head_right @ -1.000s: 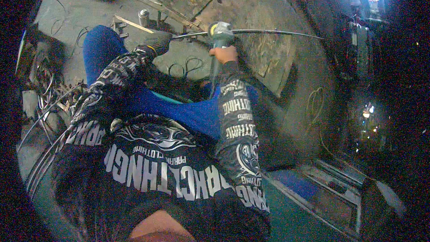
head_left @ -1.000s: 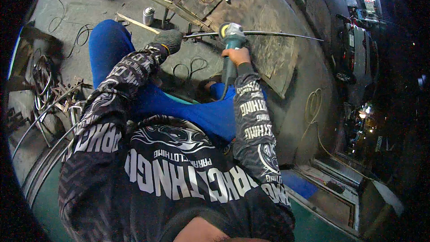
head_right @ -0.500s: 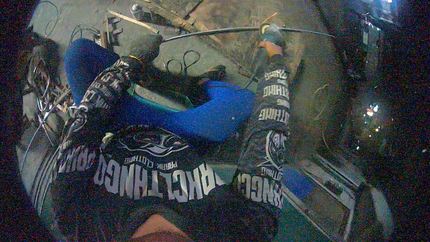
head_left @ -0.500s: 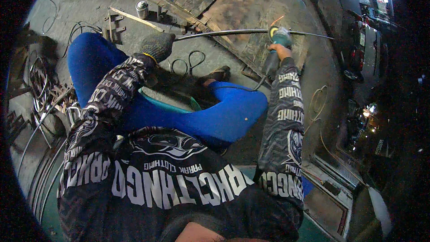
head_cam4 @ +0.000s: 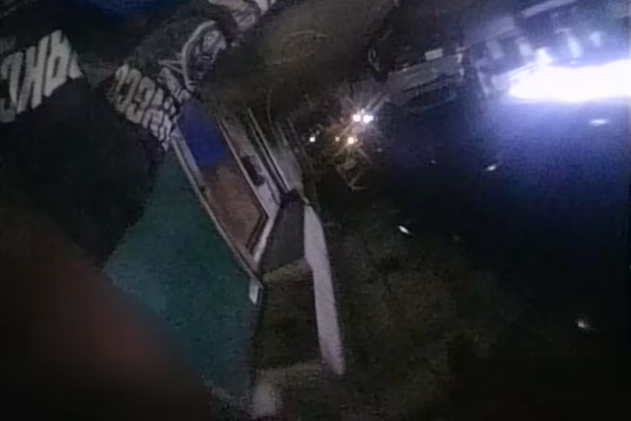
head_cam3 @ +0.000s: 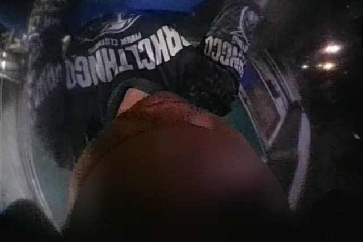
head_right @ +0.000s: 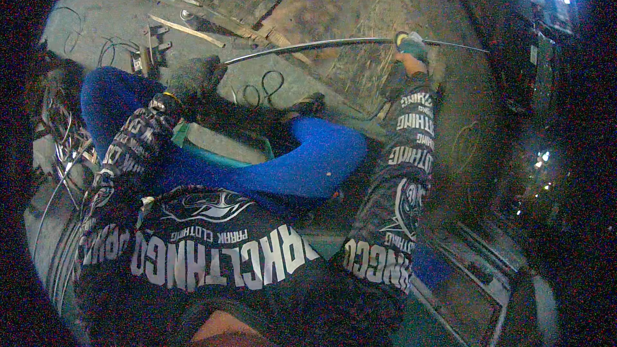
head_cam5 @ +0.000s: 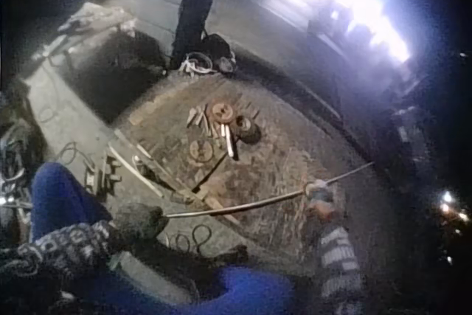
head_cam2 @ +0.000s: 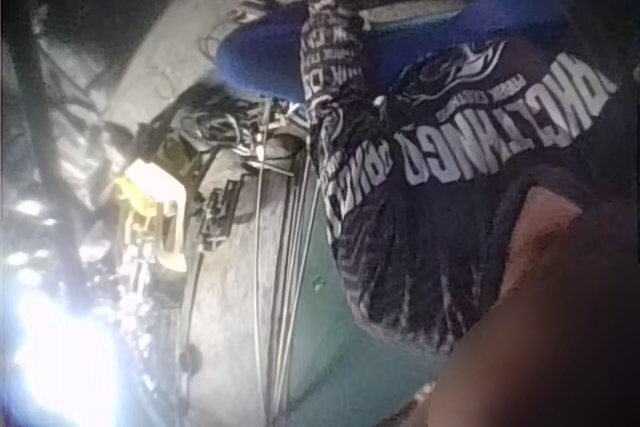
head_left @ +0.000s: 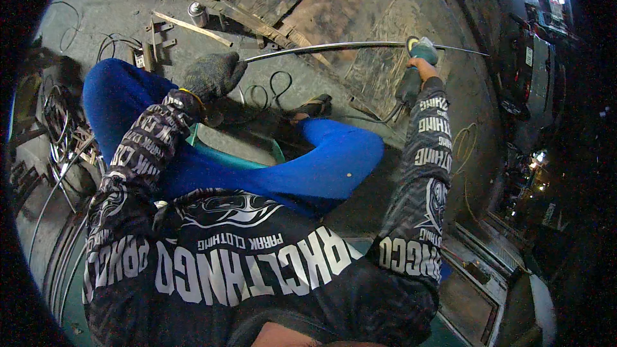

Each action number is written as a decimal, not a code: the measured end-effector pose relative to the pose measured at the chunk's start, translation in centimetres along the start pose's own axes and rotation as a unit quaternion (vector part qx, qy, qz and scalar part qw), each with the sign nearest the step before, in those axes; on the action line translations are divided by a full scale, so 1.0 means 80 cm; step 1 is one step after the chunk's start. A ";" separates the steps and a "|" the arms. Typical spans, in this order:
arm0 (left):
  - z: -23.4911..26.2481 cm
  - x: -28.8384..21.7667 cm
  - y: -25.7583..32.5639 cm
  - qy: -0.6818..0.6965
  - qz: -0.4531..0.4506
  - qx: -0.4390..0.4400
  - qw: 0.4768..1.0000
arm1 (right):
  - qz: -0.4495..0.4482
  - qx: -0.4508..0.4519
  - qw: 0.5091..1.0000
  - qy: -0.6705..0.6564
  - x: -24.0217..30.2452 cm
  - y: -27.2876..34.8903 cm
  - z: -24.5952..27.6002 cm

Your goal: The person sits on the floor and uses an angle grinder to smooth a long metal rod, holding it with the left hand and moving the grinder along its length. The person repeatedly repositions the rod and continues grinding different sections.

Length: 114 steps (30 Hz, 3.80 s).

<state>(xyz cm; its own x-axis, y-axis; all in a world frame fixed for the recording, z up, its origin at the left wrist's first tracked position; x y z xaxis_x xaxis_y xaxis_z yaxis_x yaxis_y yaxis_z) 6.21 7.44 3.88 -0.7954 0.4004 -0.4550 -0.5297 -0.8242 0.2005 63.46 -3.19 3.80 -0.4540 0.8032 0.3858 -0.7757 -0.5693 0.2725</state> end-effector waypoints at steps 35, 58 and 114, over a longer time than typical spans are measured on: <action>-0.037 0.036 0.034 0.031 -0.102 0.000 0.994 | 0.042 0.013 0.998 0.041 0.170 0.370 -0.150; -0.020 0.016 -0.015 -0.007 -0.054 -0.005 0.999 | -0.001 0.006 0.994 0.112 -0.022 -0.044 0.025; -0.027 -0.002 0.018 -0.043 -0.081 -0.060 0.994 | 0.203 0.078 0.961 0.173 0.037 0.068 0.004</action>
<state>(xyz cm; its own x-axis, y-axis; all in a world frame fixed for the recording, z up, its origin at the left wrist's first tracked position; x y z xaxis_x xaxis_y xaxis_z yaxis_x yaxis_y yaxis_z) 6.17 5.32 2.39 -0.7281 0.5599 -0.3954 -0.6172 -0.7865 0.0230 58.04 -3.96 6.68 -0.8447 0.5045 0.1788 -0.4411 -0.8454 0.3011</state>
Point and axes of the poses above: each hand's wrist, its own y-axis away from the middle knuckle, its own z-axis out of the back of the hand, x = y × z, the point moved 7 cm from there along -y, towards the middle knuckle, and after that the axes turned 14 degrees about -x, right-handed, at the moved point
